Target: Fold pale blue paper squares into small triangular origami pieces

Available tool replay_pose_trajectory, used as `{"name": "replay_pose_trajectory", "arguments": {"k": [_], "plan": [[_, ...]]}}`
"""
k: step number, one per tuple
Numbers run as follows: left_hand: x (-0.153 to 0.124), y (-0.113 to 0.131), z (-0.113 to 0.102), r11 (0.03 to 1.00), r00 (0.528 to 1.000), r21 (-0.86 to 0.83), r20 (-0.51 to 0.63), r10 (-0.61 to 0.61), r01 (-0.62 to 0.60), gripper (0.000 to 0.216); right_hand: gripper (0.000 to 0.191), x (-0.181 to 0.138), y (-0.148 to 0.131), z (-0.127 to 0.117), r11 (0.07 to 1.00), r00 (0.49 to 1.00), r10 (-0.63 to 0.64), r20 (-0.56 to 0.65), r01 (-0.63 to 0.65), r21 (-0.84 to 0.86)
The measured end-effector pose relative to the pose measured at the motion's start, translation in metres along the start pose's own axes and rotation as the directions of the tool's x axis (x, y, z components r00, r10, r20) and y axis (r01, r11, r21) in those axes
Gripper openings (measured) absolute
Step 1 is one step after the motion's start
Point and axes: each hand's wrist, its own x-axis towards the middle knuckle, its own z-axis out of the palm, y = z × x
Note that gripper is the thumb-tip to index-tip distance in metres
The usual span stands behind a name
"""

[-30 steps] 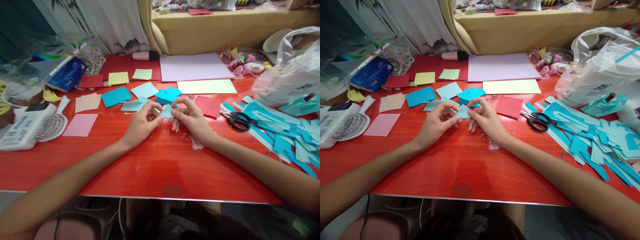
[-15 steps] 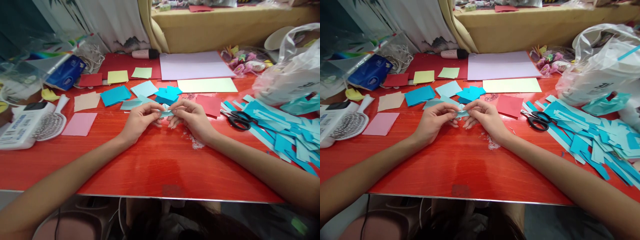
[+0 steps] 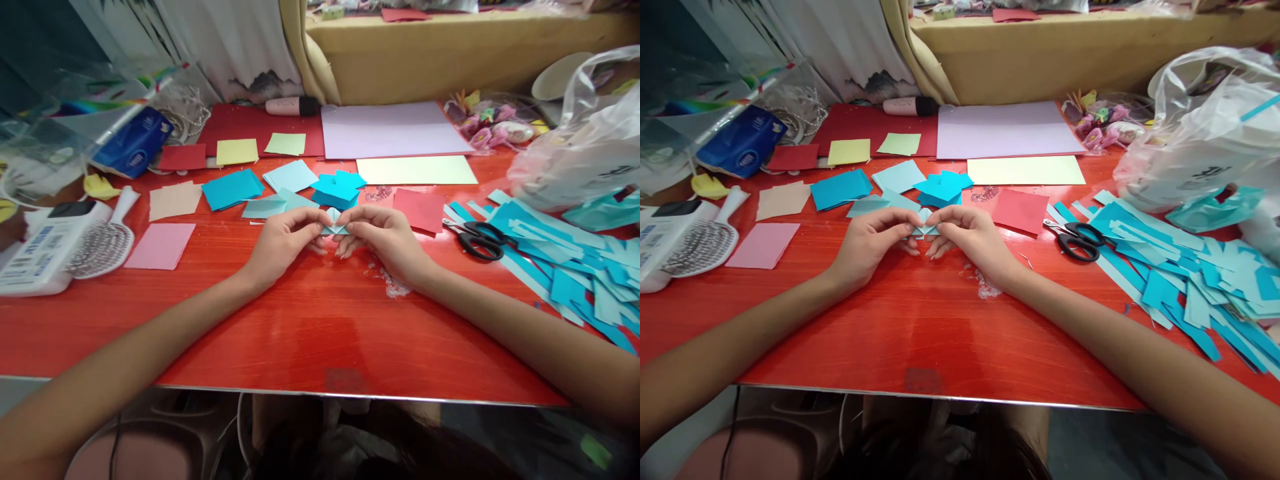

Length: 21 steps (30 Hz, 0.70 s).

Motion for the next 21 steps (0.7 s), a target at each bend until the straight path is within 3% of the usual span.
{"name": "replay_pose_trajectory", "arguments": {"k": [8, 15, 21], "plan": [[-0.0042, 0.0043, 0.0016, 0.997, 0.998, 0.072, 0.054, 0.036, -0.040, 0.012, 0.013, 0.0008, -0.0008, 0.0016, 0.998, 1.000, -0.013, -0.013, 0.013, -0.064], [0.0000, -0.0006, 0.0023, 0.997, 0.999, 0.052, 0.010, 0.052, -0.053, 0.016, 0.019, 0.0011, -0.0005, 0.0017, 0.997, 0.998, -0.056, -0.003, 0.056, -0.050], [0.0007, 0.0000, 0.0017, 0.998, 0.999, 0.047, -0.003, 0.051, -0.051, 0.015, 0.016, 0.0006, -0.0018, 0.0023, 0.996, 0.998, 0.060, 0.003, -0.060, -0.072]]}}
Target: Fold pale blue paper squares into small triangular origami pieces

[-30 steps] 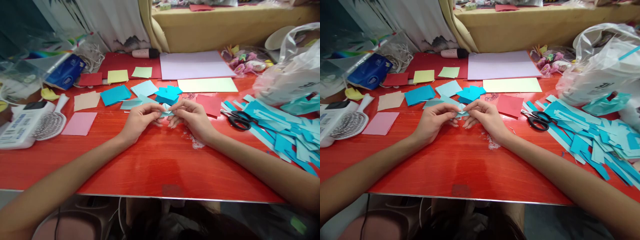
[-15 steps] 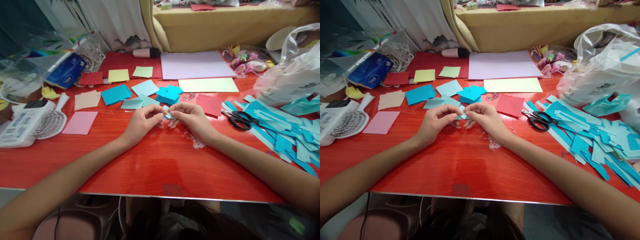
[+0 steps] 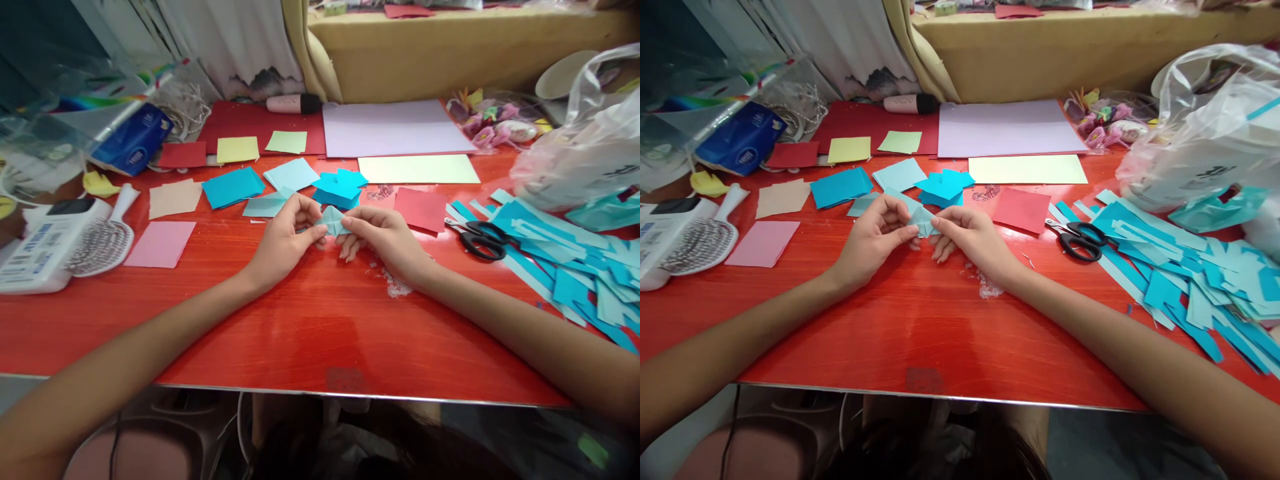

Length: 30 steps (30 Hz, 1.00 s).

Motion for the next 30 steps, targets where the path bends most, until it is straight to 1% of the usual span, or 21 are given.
{"name": "replay_pose_trajectory", "arguments": {"k": [3, 7, 11, 12, 13, 15, 17, 19, 20, 22, 24, 26, 28, 30], "plan": [[0.0000, -0.0005, -0.0002, 1.000, 1.000, 0.004, 0.008, -0.007, 0.007, 0.016, 0.019, -0.0007, -0.0007, 0.0000, 1.000, 1.000, -0.012, 0.012, 0.013, -0.021], [0.0000, 0.0005, 0.0003, 1.000, 1.000, -0.013, 0.002, -0.025, 0.025, 0.017, 0.019, -0.0016, -0.0010, 0.0005, 0.998, 1.000, -0.029, -0.005, 0.028, -0.053], [-0.0008, 0.0021, 0.0010, 0.998, 0.999, -0.037, 0.010, -0.045, 0.045, 0.011, 0.019, -0.0027, -0.0006, 0.0010, 0.994, 0.998, -0.062, -0.018, 0.061, -0.086], [-0.0012, 0.0021, 0.0010, 0.999, 0.999, -0.024, 0.011, -0.039, 0.039, 0.013, 0.019, -0.0031, -0.0004, 0.0010, 0.992, 0.997, -0.075, -0.014, 0.073, -0.100], [-0.0016, 0.0019, 0.0010, 1.000, 1.000, 0.011, 0.010, -0.027, 0.027, 0.017, 0.020, -0.0036, -0.0001, 0.0008, 0.990, 0.996, -0.088, -0.008, 0.086, -0.115], [-0.0027, 0.0013, 0.0006, 0.990, 1.000, 0.142, 0.003, 0.020, -0.020, 0.022, 0.021, -0.0044, 0.0004, 0.0003, 0.983, 0.994, -0.109, -0.003, 0.107, -0.146], [-0.0038, 0.0008, 0.0001, 0.956, 0.998, 0.286, -0.003, 0.064, -0.061, 0.017, 0.021, -0.0046, 0.0008, -0.0002, 0.980, 0.992, -0.124, -0.023, 0.119, -0.158], [-0.0045, 0.0005, -0.0002, 0.936, 0.996, 0.343, -0.014, 0.085, -0.075, 0.010, 0.021, -0.0039, 0.0008, -0.0002, 0.984, 0.991, -0.122, -0.051, 0.114, -0.141], [-0.0045, 0.0003, -0.0002, 0.942, 0.996, 0.328, -0.026, 0.087, -0.074, 0.008, 0.020, -0.0033, 0.0009, -0.0001, 0.986, 0.992, -0.116, -0.056, 0.108, -0.129], [-0.0040, -0.0003, 0.0001, 0.971, 0.998, 0.233, -0.034, 0.057, -0.048, 0.009, 0.021, -0.0020, 0.0010, 0.0001, 0.987, 0.994, -0.100, -0.048, 0.093, -0.130], [-0.0028, -0.0014, 0.0006, 0.994, 1.000, 0.106, 0.005, 0.009, -0.009, 0.014, 0.023, -0.0011, 0.0012, 0.0001, 0.983, 0.995, -0.092, -0.027, 0.087, -0.159], [-0.0017, -0.0022, 0.0009, 0.999, 0.997, 0.022, 0.068, -0.031, 0.030, 0.019, 0.026, -0.0008, 0.0014, -0.0002, 0.978, 0.995, -0.099, -0.010, 0.096, -0.186], [-0.0010, -0.0019, 0.0009, 0.999, 0.994, 0.024, 0.100, -0.039, 0.037, 0.021, 0.028, -0.0012, 0.0013, -0.0008, 0.971, 0.994, -0.108, 0.004, 0.107, -0.214], [-0.0011, -0.0002, 0.0004, 0.996, 0.996, 0.091, 0.088, -0.021, 0.013, 0.018, 0.027, -0.0019, 0.0008, -0.0012, 0.955, 0.993, -0.110, 0.032, 0.114, -0.274]]}}
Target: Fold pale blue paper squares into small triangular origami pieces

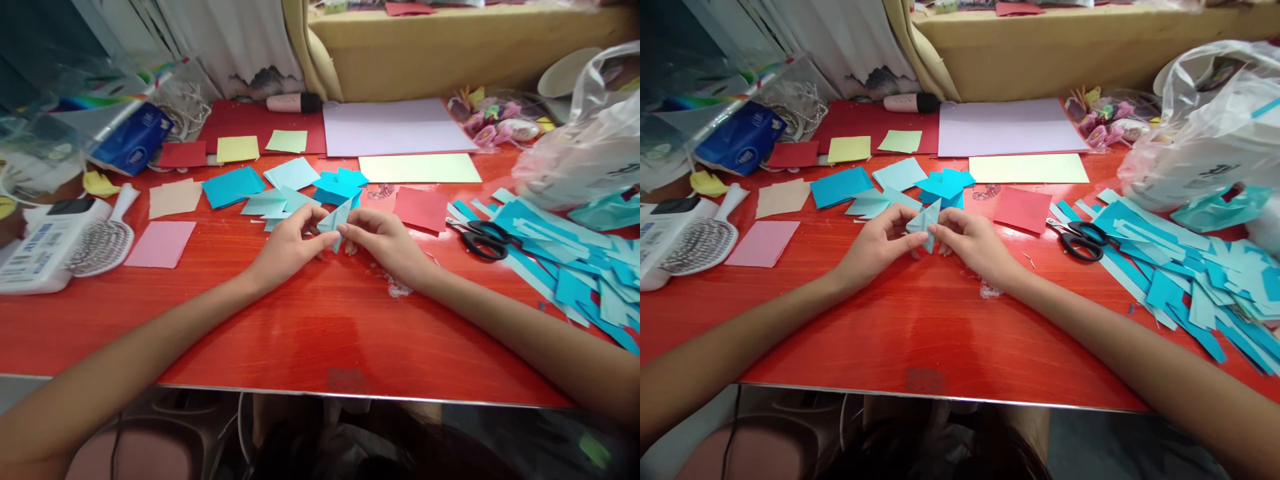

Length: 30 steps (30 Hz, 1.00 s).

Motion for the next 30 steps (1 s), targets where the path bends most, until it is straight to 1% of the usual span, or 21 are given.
{"name": "replay_pose_trajectory", "arguments": {"k": [2, 4, 8, 10, 13, 16, 17, 18, 19, 20, 21, 22, 23, 24, 25, 26, 27, 28, 30], "plan": [[-0.001, 0.002, -0.001, 0.997, 0.999, 0.070, -0.023, 0.031, -0.029, 0.018, 0.027, -0.001, -0.001, 0.000, 0.997, 0.998, -0.002, 0.059, 0.007, -0.081], [-0.002, 0.004, -0.001, 0.995, 0.998, 0.090, -0.037, 0.048, -0.045, 0.020, 0.028, -0.002, -0.002, 0.000, 0.993, 0.994, 0.001, 0.112, 0.012, -0.117], [-0.003, 0.005, -0.001, 0.998, 0.996, 0.038, -0.076, 0.055, -0.053, 0.018, 0.029, -0.003, -0.004, 0.000, 0.995, 0.990, -0.006, 0.144, 0.021, -0.097], [-0.004, 0.006, -0.001, 0.998, 0.993, 0.034, -0.104, 0.051, -0.048, 0.020, 0.030, -0.003, -0.005, -0.001, 0.992, 0.987, -0.018, 0.159, 0.037, -0.120], [-0.005, 0.006, -0.001, 0.997, 0.993, 0.071, -0.115, 0.024, -0.016, 0.025, 0.030, -0.003, -0.007, -0.002, 0.991, 0.981, -0.027, 0.191, 0.051, -0.123], [-0.007, 0.006, 0.000, 0.994, 0.997, 0.108, -0.072, -0.014, 0.022, 0.030, 0.031, -0.004, -0.009, -0.004, 0.996, 0.974, -0.025, 0.225, 0.044, -0.082], [-0.007, 0.006, 0.000, 0.989, 0.997, 0.148, -0.071, 0.008, 0.003, 0.030, 0.031, -0.004, -0.009, -0.004, 0.997, 0.973, -0.020, 0.232, 0.036, -0.067], [-0.008, 0.006, -0.001, 0.976, 0.995, 0.211, -0.083, 0.063, -0.044, 0.028, 0.031, -0.004, -0.009, -0.004, 0.998, 0.973, -0.011, 0.233, 0.024, -0.052], [-0.008, 0.005, -0.002, 0.947, 0.983, 0.299, -0.093, 0.156, -0.122, 0.024, 0.030, -0.004, -0.009, -0.004, 0.999, 0.974, 0.003, 0.229, 0.006, -0.035], [-0.007, 0.004, -0.003, 0.890, 0.958, 0.399, -0.082, 0.275, -0.221, 0.020, 0.029, -0.004, -0.008, -0.005, 1.000, 0.976, 0.019, 0.218, -0.016, -0.015], [-0.006, 0.004, -0.004, 0.805, 0.919, 0.494, -0.032, 0.393, -0.328, 0.020, 0.028, -0.004, -0.007, -0.004, 0.999, 0.979, 0.036, 0.200, -0.039, 0.009], [-0.005, 0.003, -0.006, 0.703, 0.870, 0.567, 0.054, 0.489, -0.430, 0.025, 0.027, -0.003, -0.006, -0.004, 0.998, 0.983, 0.048, 0.175, -0.055, 0.039], [-0.003, 0.001, -0.008, 0.597, 0.818, 0.611, 0.158, 0.553, -0.521, 0.030, 0.026, -0.003, -0.005, -0.004, 0.995, 0.987, 0.055, 0.148, -0.066, 0.069], [-0.001, 0.000, -0.009, 0.504, 0.770, 0.628, 0.257, 0.584, -0.592, 0.032, 0.024, -0.003, -0.004, -0.004, 0.993, 0.991, 0.062, 0.121, -0.074, 0.095], [0.000, -0.001, -0.010, 0.436, 0.731, 0.631, 0.331, 0.597, -0.642, 0.033, 0.023, -0.003, -0.003, -0.004, 0.990, 0.993, 0.068, 0.092, -0.079, 0.118], [0.001, -0.003, -0.011, 0.399, 0.707, 0.627, 0.372, 0.601, -0.669, 0.034, 0.022, -0.003, -0.002, -0.003, 0.987, 0.995, 0.074, 0.066, -0.083, 0.136], [0.001, -0.004, -0.011, 0.388, 0.697, 0.622, 0.383, 0.607, -0.680, 0.035, 0.021, -0.003, -0.001, -0.003, 0.985, 0.996, 0.080, 0.049, -0.087, 0.150], [0.001, -0.006, -0.011, 0.397, 0.695, 0.614, 0.376, 0.614, -0.682, 0.037, 0.020, -0.003, -0.001, -0.003, 0.983, 0.995, 0.086, 0.041, -0.091, 0.160], [0.000, -0.007, -0.010, 0.448, 0.711, 0.592, 0.338, 0.616, -0.670, 0.037, 0.019, -0.003, -0.001, -0.003, 0.980, 0.995, 0.089, 0.047, -0.096, 0.173]]}}
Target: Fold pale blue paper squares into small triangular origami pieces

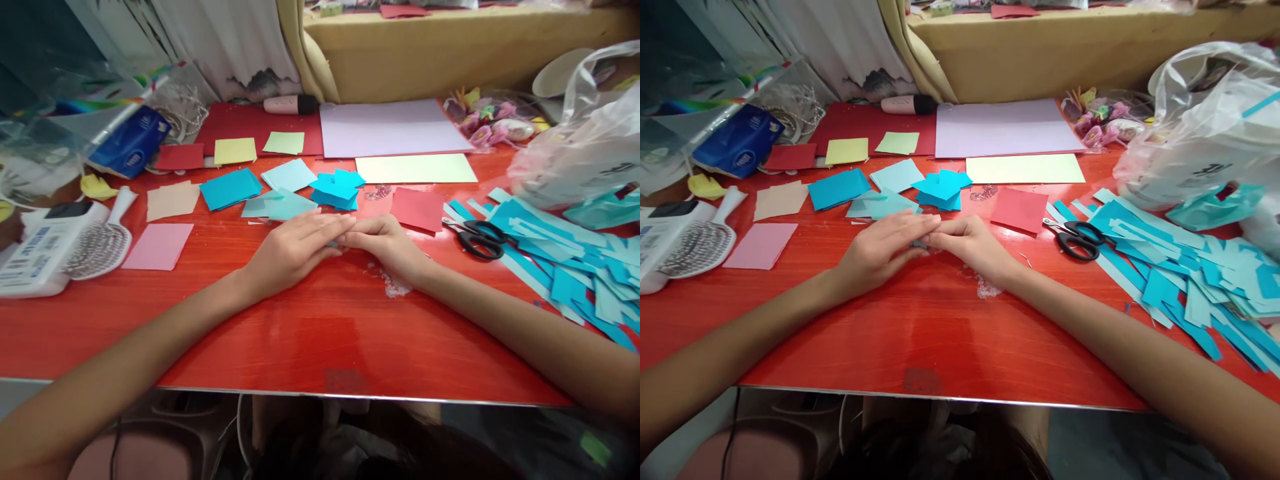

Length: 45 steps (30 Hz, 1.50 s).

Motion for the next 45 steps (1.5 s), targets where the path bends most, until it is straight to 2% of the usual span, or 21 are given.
{"name": "replay_pose_trajectory", "arguments": {"k": [4, 6, 10, 13, 16, 18, 22, 26, 30, 36, 40, 45], "plan": [[-0.002, 0.004, 0.000, 0.990, 0.990, -0.054, -0.043, -0.133, 0.131, 0.031, 0.022, -0.001, -0.002, 0.001, 0.998, 0.998, -0.047, 0.042, 0.049, -0.036], [-0.001, 0.005, -0.001, 0.970, 0.968, -0.068, -0.078, -0.237, 0.232, 0.025, 0.024, 0.000, -0.001, 0.001, 0.993, 0.995, -0.096, 0.015, 0.097, -0.070], [0.003, 0.008, -0.003, 0.875, 0.874, -0.174, -0.108, -0.473, 0.452, 0.017, 0.026, 0.002, 0.000, 0.003, 0.989, 0.988, -0.129, -0.081, 0.122, -0.087], [0.005, 0.011, -0.004, 0.768, 0.798, -0.331, -0.065, -0.599, 0.549, 0.017, 0.032, 0.002, 0.000, 0.005, 0.985, 0.995, -0.092, -0.028, 0.087, -0.150], [0.006, 0.015, -0.004, 0.645, 0.727, -0.467, -0.009, -0.687, 0.605, 0.019, 0.033, 0.001, -0.002, 0.006, 0.951, 0.997, -0.077, 0.033, 0.083, -0.297], [0.006, 0.017, -0.002, 0.578, 0.699, -0.541, 0.025, -0.715, 0.611, 0.020, 0.031, 0.001, -0.003, 0.006, 0.913, 0.994, -0.094, 0.056, 0.108, -0.392], [0.007, 0.018, 0.000, 0.500, 0.697, -0.651, 0.063, -0.714, 0.571, 0.021, 0.029, 0.001, -0.003, 0.006, 0.868, 0.991, -0.109, 0.076, 0.133, -0.479], [0.007, 0.016, 0.000, 0.466, 0.701, -0.673, 0.112, -0.704, 0.575, 0.024, 0.028, 0.001, -0.002, 0.006, 0.853, 0.989, -0.119, 0.089, 0.148, -0.500], [0.007, 0.015, -0.002, 0.476, 0.697, -0.634, 0.142, -0.702, 0.609, 0.026, 0.030, 0.000, -0.004, 0.005, 0.851, 0.986, -0.129, 0.103, 0.164, -0.499], [0.006, 0.014, -0.002, 0.461, 0.655, -0.577, 0.179, -0.734, 0.674, 0.030, 0.036, -0.001, -0.005, 0.003, 0.928, 0.997, -0.040, 0.059, 0.059, -0.368], [0.006, 0.014, -0.002, 0.466, 0.665, -0.576, 0.191, -0.722, 0.672, 0.031, 0.034, 0.001, -0.004, 0.003, 0.937, 0.994, -0.045, 0.095, 0.075, -0.341], [0.005, 0.014, -0.001, 0.510, 0.699, -0.551, 0.201, -0.687, 0.660, 0.024, 0.038, 0.001, -0.003, 0.002, 0.943, 0.998, -0.044, 0.050, 0.058, -0.329]]}}
